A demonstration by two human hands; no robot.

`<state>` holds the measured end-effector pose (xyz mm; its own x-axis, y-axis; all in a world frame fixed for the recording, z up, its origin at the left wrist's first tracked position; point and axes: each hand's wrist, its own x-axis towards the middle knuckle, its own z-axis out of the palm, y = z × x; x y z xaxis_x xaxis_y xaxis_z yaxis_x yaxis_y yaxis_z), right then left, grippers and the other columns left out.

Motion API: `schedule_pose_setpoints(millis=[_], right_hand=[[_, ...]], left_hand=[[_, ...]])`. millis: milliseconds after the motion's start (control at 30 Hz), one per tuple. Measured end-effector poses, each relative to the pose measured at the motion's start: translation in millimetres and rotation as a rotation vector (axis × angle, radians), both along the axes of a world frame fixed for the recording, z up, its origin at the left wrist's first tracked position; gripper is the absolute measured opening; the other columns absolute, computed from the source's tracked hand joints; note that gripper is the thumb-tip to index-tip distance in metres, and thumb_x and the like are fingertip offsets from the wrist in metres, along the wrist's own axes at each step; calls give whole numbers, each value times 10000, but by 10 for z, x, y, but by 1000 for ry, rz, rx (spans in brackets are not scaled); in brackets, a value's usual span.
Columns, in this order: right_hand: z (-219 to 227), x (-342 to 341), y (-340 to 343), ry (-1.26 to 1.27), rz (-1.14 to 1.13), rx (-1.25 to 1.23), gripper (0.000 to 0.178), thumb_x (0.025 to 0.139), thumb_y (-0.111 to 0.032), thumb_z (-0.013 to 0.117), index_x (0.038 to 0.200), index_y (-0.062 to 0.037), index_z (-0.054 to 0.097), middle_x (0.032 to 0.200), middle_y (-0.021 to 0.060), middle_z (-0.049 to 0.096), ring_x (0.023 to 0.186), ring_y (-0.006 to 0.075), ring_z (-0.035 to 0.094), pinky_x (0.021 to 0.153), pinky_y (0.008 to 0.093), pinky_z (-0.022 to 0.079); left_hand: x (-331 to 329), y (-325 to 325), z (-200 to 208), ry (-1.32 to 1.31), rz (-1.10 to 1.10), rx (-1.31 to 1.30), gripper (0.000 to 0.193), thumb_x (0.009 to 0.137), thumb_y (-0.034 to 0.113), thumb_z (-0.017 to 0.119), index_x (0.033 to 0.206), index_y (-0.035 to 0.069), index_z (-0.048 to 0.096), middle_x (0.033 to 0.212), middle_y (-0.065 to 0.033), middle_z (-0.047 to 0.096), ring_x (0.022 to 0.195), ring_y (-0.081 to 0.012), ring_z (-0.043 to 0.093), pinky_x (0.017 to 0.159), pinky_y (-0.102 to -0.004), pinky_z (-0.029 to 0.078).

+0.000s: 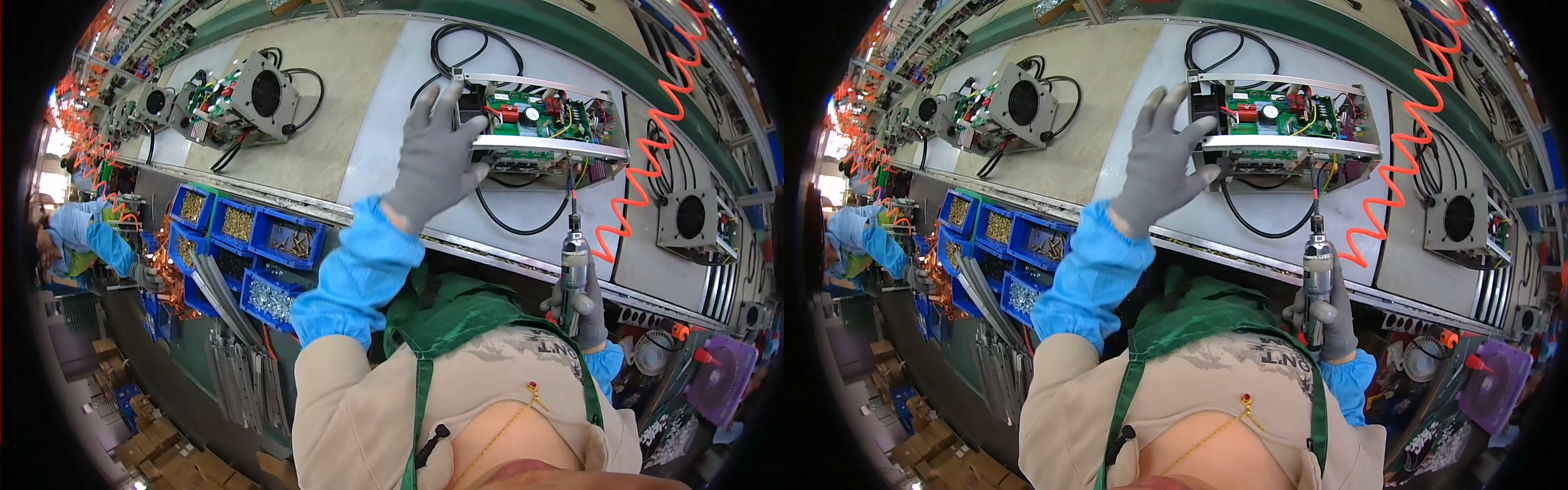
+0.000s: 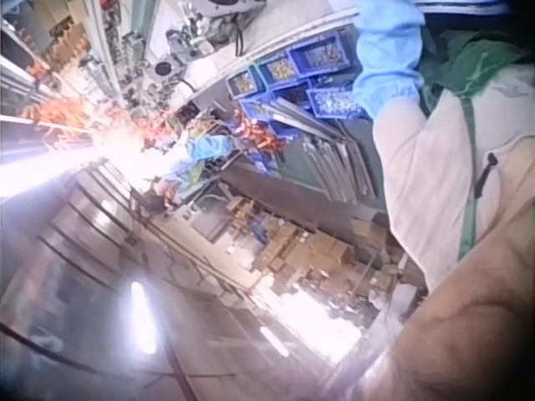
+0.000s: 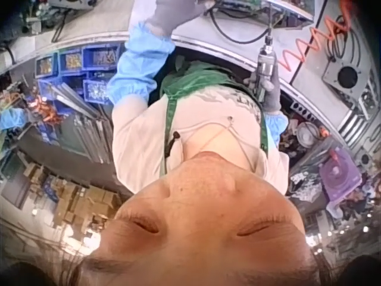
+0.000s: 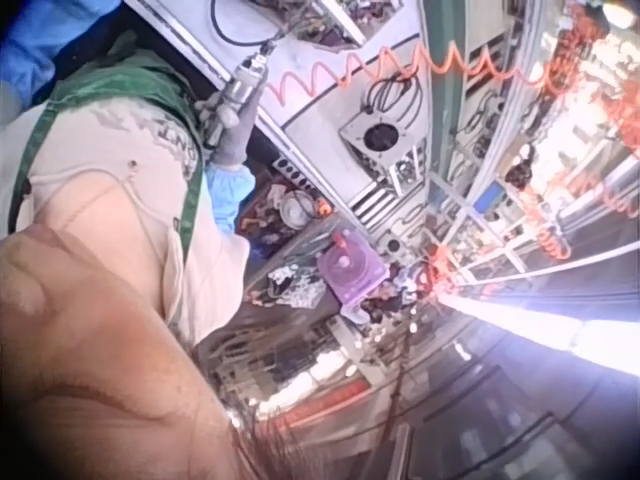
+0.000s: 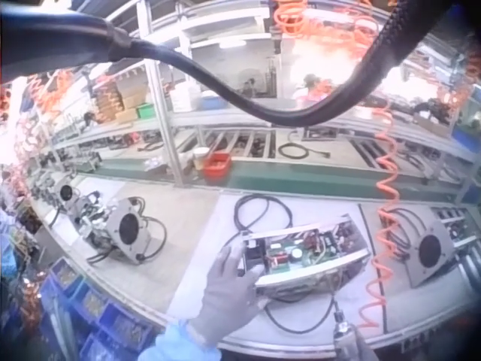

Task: Assemble and secure components within an electronic chassis using a pneumatic screwdriver on an assembly line.

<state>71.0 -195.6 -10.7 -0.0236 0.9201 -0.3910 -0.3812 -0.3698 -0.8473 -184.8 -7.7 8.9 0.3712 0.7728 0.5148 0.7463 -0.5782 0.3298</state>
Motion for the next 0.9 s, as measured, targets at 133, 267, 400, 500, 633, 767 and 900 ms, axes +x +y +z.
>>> schedule_pose_setpoints(millis=[133,267,400,500,633,767,900], right_hand=[[32,-25,3,10,14,13,1044,699,-454,759,1482,-133,147,712,37,527,548,116,550,656,321,559],[47,-52,11,-7,-2,16,1038,693,-441,752,1479,-124,152,705,37,521,539,122,548,653,318,563],[82,-100,21,-29,-26,-18,1081,654,-481,777,1471,-117,169,702,38,516,533,124,543,642,319,564],[60,-135,31,-51,-3,-18,1093,637,-508,785,1465,-123,184,730,43,527,546,128,551,627,313,564],[8,-176,-43,-24,-59,-80,969,700,-439,759,1447,-141,218,776,48,533,580,146,585,589,302,562],[-31,-188,-81,-23,-69,-30,980,667,-442,781,1417,-107,247,744,51,521,538,137,543,609,325,564],[-63,-154,-45,-27,-35,-32,982,659,-472,788,1391,-82,263,744,47,521,532,133,547,610,324,566]], left_hand=[[-77,374,-139,-62,-193,-372,325,637,200,788,897,49,665,1376,-160,393,1293,-350,336,1011,-410,383],[-95,471,-124,-170,-305,-451,274,720,238,735,842,4,659,1351,-151,423,1219,-304,448,963,-382,426],[-58,449,-55,-234,-303,-492,243,774,229,681,838,-4,655,1308,-163,465,1149,-290,515,932,-374,447],[-104,450,-82,-297,-327,-487,216,798,212,654,836,-1,655,1269,-170,498,1122,-293,535,920,-366,452],[-149,337,-153,-393,-302,-475,260,794,200,650,966,5,639,1313,-179,477,1165,-311,517,942,-371,446],[-280,-59,-353,-476,-247,-262,587,794,163,642,1332,60,430,1376,-199,416,1189,-297,513,929,-352,467],[-1146,-770,-607,-833,179,-699,379,829,174,638,1181,44,596,1007,-118,659,956,-193,633,820,-303,507]])
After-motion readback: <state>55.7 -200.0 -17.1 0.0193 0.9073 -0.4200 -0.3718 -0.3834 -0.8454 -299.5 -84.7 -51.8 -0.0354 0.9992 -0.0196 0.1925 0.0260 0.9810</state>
